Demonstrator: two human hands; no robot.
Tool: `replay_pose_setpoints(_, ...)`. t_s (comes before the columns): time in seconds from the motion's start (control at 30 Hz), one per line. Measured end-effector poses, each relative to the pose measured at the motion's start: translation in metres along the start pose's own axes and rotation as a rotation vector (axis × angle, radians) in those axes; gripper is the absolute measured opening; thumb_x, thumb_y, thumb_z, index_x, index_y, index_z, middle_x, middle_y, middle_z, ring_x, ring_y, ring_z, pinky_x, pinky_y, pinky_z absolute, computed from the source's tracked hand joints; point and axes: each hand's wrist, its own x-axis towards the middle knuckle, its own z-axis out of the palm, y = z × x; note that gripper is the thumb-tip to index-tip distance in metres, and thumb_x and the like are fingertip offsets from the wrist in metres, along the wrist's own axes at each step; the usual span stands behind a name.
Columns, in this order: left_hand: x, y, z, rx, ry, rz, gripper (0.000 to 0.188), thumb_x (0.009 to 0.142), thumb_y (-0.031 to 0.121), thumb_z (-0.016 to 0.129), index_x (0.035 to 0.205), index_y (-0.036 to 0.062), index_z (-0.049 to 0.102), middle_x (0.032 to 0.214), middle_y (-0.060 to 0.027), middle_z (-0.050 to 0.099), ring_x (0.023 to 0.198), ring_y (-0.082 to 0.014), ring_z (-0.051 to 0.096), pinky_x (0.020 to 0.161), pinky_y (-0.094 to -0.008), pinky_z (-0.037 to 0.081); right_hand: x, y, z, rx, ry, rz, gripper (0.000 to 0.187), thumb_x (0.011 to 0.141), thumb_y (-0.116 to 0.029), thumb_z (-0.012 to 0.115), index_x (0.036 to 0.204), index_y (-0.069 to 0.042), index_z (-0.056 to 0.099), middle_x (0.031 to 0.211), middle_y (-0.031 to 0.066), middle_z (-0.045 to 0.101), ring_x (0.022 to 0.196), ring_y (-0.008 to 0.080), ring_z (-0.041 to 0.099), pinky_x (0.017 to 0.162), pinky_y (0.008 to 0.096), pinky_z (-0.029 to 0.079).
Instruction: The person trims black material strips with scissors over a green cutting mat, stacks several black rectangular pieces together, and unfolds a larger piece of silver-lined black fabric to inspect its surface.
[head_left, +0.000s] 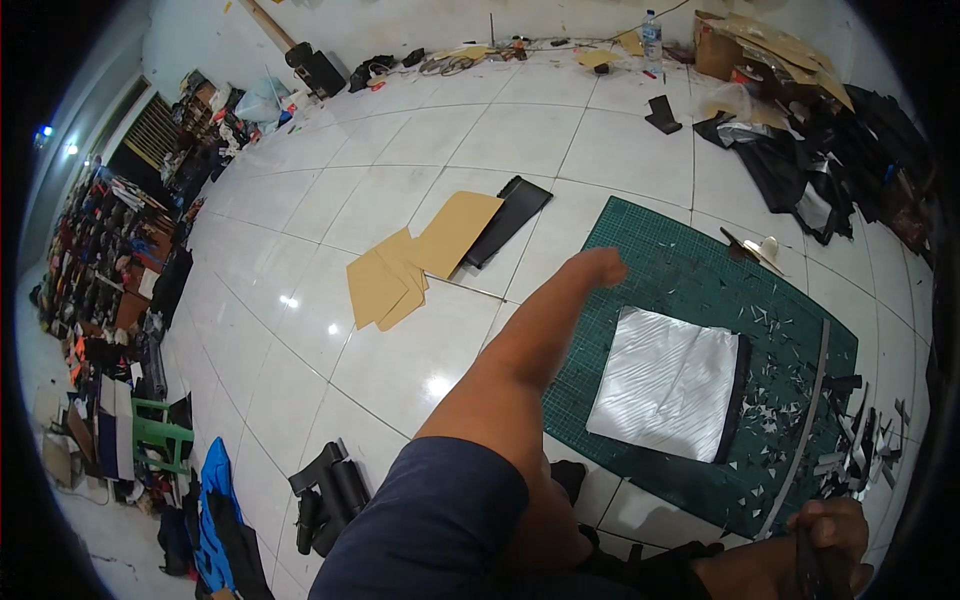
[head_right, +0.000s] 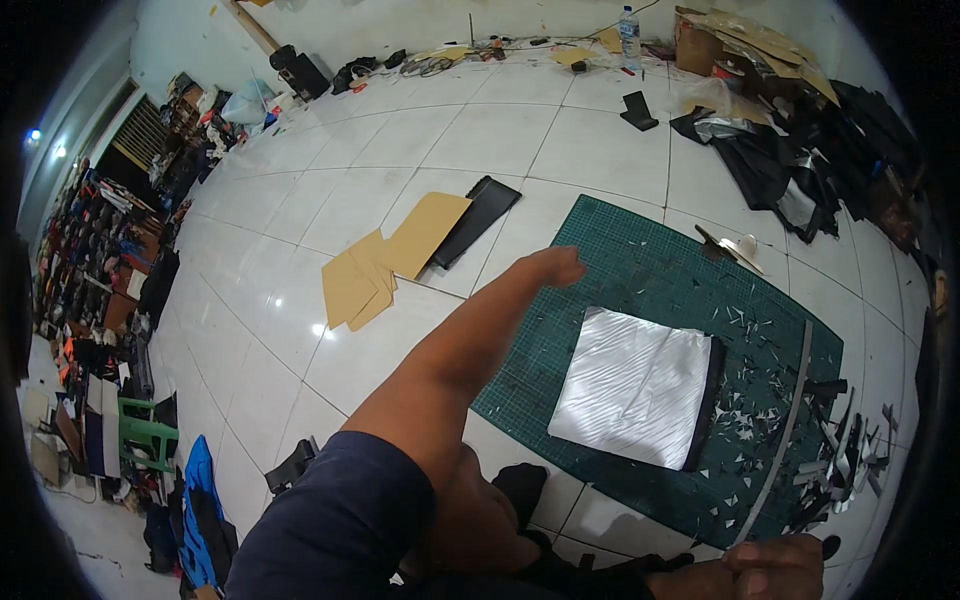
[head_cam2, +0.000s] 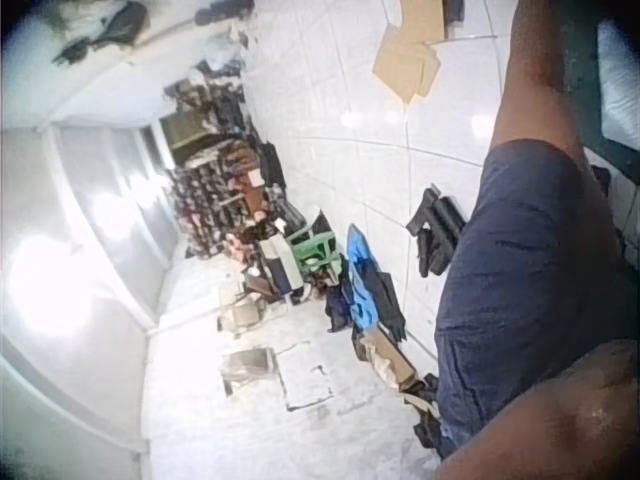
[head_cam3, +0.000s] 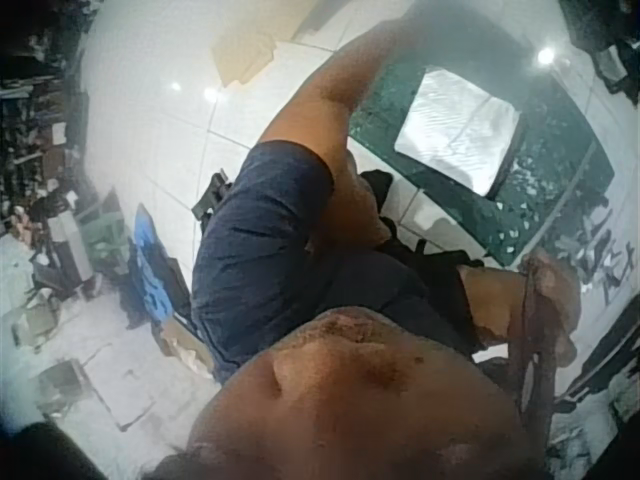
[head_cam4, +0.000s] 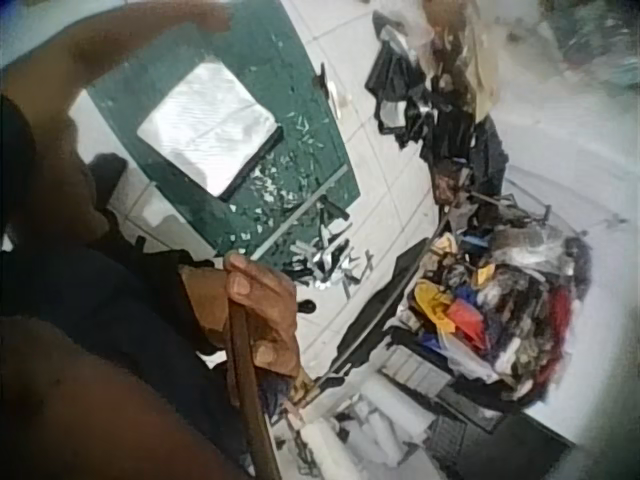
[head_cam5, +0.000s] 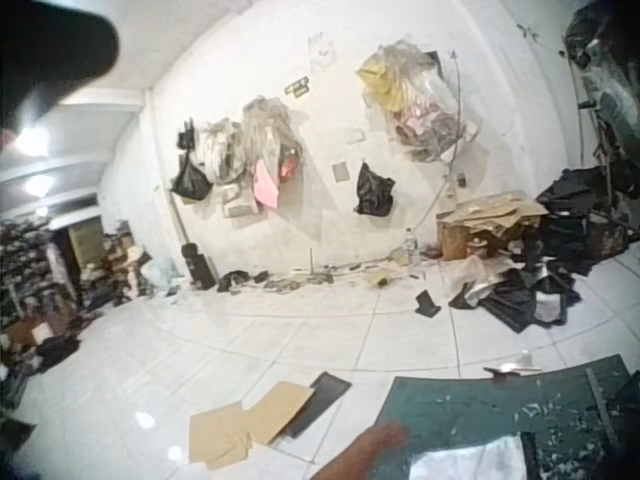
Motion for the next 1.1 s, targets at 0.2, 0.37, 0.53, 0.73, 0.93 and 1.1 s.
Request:
replay_pose_setpoints(0.2,0.003,-0.005,0.004,0.065,0.062,0.019,0.037,0.079,0.021,0.046,0.096,-0.0058,0.066,0.108,-0.0262,0.061,0.102,-0.0379,0.060,0.089,-0.0446,0.047,0.001,0.005,-0.018,-0.006,-0.153,-0.018,0.052,0.093,-0.050,0.043,0.104,-0.001,0.058,0.100,0.0179,0.053,0.080,0.0246,0.061,0.072,0.0297,0.052)
replay_pose_setpoints(0.37,-0.004,0.004,-0.001,0.074,0.036,-0.023,0.035,0.077,0.015,0.048,0.102,-0.0036,0.064,0.108,-0.0242,0.062,0.104,-0.0367,0.060,0.088,-0.0437,0.048,0.000,0.000,0.005,-0.032,0.045,-0.018,0.047,0.093,-0.046,0.046,0.102,-0.001,0.058,0.097,0.0175,0.053,0.078,0.0243,0.061,0.071,0.0295,0.052)
replay_pose_setpoints(0.53,-0.001,0.003,-0.001,0.015,0.119,-0.032,0.041,0.078,0.017,0.050,0.112,-0.0030,0.059,0.113,-0.0256,0.059,0.106,-0.0373,0.058,0.089,-0.0446,0.047,-0.001,-0.001,0.005,-0.139,0.062,-0.021,0.035,0.093,-0.036,0.050,0.101,-0.002,0.058,0.096,0.0169,0.053,0.076,0.0227,0.061,0.069,0.0283,0.052)
replay_pose_setpoints(0.73,-0.001,0.004,0.002,-0.027,0.048,-0.009,0.044,0.082,0.028,0.047,0.108,-0.0071,0.057,0.111,-0.0289,0.058,0.104,-0.0404,0.058,0.089,-0.0458,0.046,0.003,0.000,0.007,-0.171,0.044,-0.067,0.030,0.093,-0.031,0.050,0.102,-0.004,0.058,0.094,0.0163,0.053,0.075,0.0214,0.060,0.066,0.0272,0.052)
replay_pose_setpoints(0.93,0.011,-0.011,-0.001,0.116,-0.077,0.120,0.046,0.084,0.031,0.044,0.105,-0.0085,0.055,0.111,-0.0298,0.058,0.105,-0.0412,0.057,0.088,-0.0460,0.045,0.002,0.001,0.004,-0.234,0.051,-0.114,0.029,0.092,-0.031,0.054,0.104,-0.005,0.058,0.095,0.0167,0.054,0.076,0.0212,0.061,0.068,0.0291,0.052)
replay_pose_setpoints(1.1,-0.001,0.005,-0.001,0.015,0.050,0.036,0.038,0.078,0.024,0.048,0.096,-0.0051,0.065,0.105,-0.0271,0.062,0.101,-0.0394,0.060,0.088,-0.0446,0.048,0.001,0.004,-0.004,-0.147,-0.037,-0.044,0.032,0.092,-0.033,0.055,0.106,-0.004,0.059,0.098,0.0167,0.055,0.080,0.0230,0.062,0.070,0.0306,0.053)
